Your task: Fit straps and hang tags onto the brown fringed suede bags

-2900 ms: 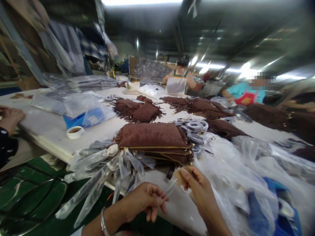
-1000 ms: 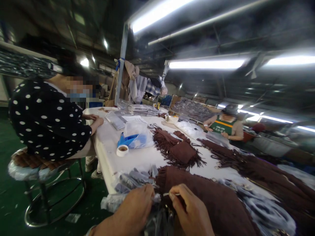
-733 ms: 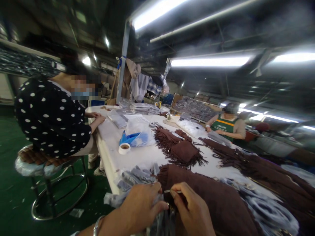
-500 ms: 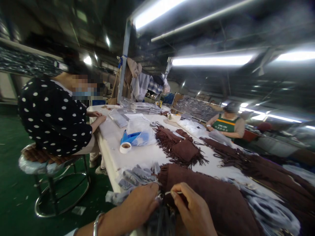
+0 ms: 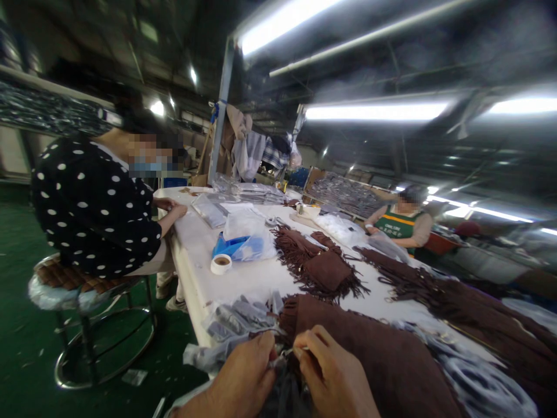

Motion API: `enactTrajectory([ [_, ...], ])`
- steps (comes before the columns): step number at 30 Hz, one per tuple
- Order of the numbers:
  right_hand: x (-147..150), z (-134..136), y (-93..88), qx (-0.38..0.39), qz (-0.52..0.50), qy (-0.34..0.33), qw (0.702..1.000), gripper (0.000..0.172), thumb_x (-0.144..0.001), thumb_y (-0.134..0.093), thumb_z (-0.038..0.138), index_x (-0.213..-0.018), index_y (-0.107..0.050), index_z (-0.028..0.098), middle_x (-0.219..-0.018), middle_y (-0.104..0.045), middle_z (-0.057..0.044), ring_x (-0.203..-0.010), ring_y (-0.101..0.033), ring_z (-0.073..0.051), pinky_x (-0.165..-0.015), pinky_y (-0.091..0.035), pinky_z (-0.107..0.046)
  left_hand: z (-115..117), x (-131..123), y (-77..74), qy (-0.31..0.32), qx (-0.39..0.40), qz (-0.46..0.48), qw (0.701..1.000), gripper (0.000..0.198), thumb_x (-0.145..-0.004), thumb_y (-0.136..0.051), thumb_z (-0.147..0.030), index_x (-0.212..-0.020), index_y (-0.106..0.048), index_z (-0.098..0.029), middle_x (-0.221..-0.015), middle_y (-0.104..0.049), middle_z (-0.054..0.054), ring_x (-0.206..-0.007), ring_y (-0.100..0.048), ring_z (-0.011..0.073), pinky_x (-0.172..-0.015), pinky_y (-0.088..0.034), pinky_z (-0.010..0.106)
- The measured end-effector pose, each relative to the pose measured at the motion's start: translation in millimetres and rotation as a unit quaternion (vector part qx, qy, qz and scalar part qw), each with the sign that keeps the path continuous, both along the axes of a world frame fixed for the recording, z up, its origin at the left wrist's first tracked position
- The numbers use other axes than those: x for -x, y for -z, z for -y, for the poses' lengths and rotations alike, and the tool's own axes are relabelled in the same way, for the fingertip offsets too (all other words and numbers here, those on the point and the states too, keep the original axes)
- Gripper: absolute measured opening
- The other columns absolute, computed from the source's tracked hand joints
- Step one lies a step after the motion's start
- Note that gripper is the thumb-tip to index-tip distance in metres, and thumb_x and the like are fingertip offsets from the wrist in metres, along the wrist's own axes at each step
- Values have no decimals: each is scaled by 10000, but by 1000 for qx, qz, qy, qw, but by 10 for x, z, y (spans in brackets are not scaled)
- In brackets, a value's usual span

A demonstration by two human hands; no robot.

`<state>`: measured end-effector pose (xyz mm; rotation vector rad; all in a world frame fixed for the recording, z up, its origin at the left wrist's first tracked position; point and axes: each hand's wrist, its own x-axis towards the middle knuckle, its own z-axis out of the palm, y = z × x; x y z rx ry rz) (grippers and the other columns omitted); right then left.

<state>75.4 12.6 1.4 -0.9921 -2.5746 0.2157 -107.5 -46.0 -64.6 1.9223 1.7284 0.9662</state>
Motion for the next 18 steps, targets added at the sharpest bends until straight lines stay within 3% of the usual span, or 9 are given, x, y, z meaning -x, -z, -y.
enactTrajectory([
  [8,24,-5,-32,-36,54,-14,998,208,-947,-390,185,-875,-573,252,-883,-575,-4,-707,-623,-138,-608,-406,-236,36,5,-151,25,18,-40,999,189,-724,-454,-83,-872,-472,-200,-883,-640,46,-774,-595,200,-658,-382,285],
  [13,66,-8,-17,-46,86,-18,995,221,-949,-399,180,-844,-581,249,-855,-566,0,-671,-613,-122,-581,-392,-218,34,1,-147,40,23,-5,999,225,-694,-467,-63,-873,-489,-198,-914,-655,61,-819,-619,215,-696,-411,293],
  [16,92,-3,-20,-41,108,-13,993,243,-942,-410,159,-828,-604,253,-844,-575,1,-671,-619,-118,-571,-386,-211,9,-32,-97,23,34,117,992,161,-691,-520,-111,-825,-494,-197,-840,-655,36,-785,-616,209,-684,-424,291],
  [18,106,5,-29,-42,128,-12,991,239,-918,-436,133,-824,-620,254,-841,-584,0,-664,-619,-119,-556,-373,-214,-6,-55,-76,31,101,281,954,123,-748,-571,-253,-809,-480,-199,-731,-639,15,-672,-608,193,-612,-442,283],
])
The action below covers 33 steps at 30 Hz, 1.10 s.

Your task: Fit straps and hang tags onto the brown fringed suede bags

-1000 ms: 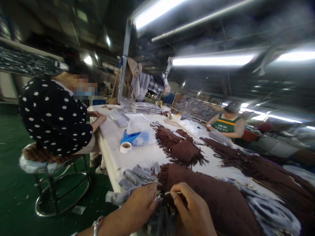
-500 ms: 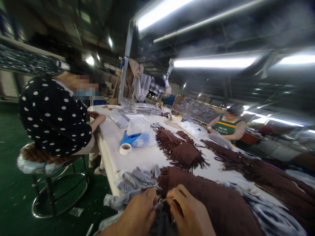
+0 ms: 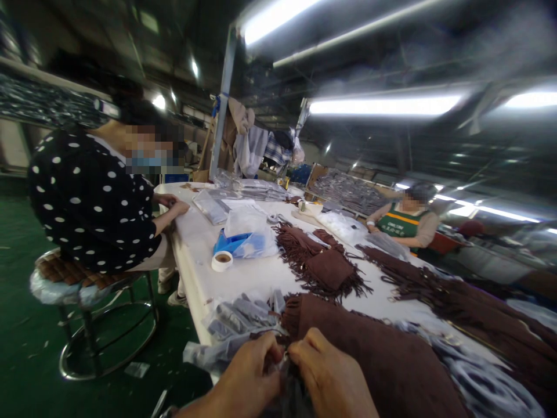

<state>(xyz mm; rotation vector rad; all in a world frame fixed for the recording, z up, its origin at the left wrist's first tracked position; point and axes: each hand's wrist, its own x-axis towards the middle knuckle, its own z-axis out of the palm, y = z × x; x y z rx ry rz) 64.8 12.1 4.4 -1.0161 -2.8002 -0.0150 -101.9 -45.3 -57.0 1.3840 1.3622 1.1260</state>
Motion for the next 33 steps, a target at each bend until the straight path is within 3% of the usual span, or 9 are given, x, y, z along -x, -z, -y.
enactTrajectory([
  [4,20,25,-26,27,18,20,999,215,-865,-502,113,-861,-653,265,-865,-600,0,-673,-631,-126,-553,-366,-218,-29,-23,-25,11,131,306,943,380,-788,-557,-563,-820,-513,-187,-640,-644,20,-530,-587,168,-537,-456,280],
  [8,32,40,-48,46,28,38,998,202,-861,-531,132,-877,-667,280,-875,-600,6,-681,-637,-130,-549,-355,-219,-86,-40,-51,5,211,388,897,243,-630,-732,-318,-776,-614,-163,-647,-668,42,-523,-591,164,-553,-463,288],
  [14,10,37,-23,43,20,29,998,202,-845,-559,108,-856,-667,278,-869,-598,12,-689,-627,-124,-556,-362,-212,-172,-21,86,97,234,376,891,78,-605,-676,-187,-668,-687,-143,-624,-659,44,-518,-563,149,-607,-469,302],
  [17,-14,6,36,34,11,16,999,226,-871,-526,110,-886,-673,280,-874,-604,8,-688,-636,-126,-568,-402,-210,-203,43,131,75,214,275,934,135,-630,-666,-248,-700,-702,-138,-598,-639,44,-488,-522,149,-541,-418,277],
  [20,-66,-43,112,10,-14,-8,1000,280,-905,-464,119,-1024,-662,277,-945,-636,-13,-749,-670,-147,-623,-468,-220,-189,136,67,4,57,43,997,101,-698,-619,-237,-690,-680,-156,-623,-629,33,-565,-529,167,-558,-362,266],
  [23,-145,-69,159,-16,-42,-14,999,301,-929,-430,151,-1138,-615,264,-1020,-654,-34,-813,-692,-171,-680,-513,-242,-168,204,-60,-51,-113,-121,985,107,-786,-560,-216,-734,-649,-186,-732,-644,31,-724,-568,200,-666,-376,289],
  [25,-196,-62,163,-25,-64,2,998,293,-958,-389,184,-1151,-595,265,-1029,-654,-36,-805,-699,-168,-675,-527,-242,-195,205,-122,-45,-113,-80,989,106,-805,-540,-234,-748,-616,-188,-719,-627,27,-699,-570,196,-650,-392,287],
  [30,-230,-12,123,-16,-93,24,995,278,-986,-345,228,-1126,-580,280,-1022,-648,-25,-763,-701,-153,-657,-533,-235,-317,118,-109,12,48,180,982,112,-785,-524,-291,-757,-532,-183,-608,-582,16,-519,-538,172,-487,-406,256],
  [33,-164,18,72,1,-76,37,996,272,-972,-366,215,-1098,-597,284,-1013,-645,-25,-758,-700,-164,-648,-524,-247,-272,152,-65,-28,-49,16,998,139,-872,-464,-265,-801,-551,-183,-605,-582,13,-532,-551,172,-527,-396,259],
])
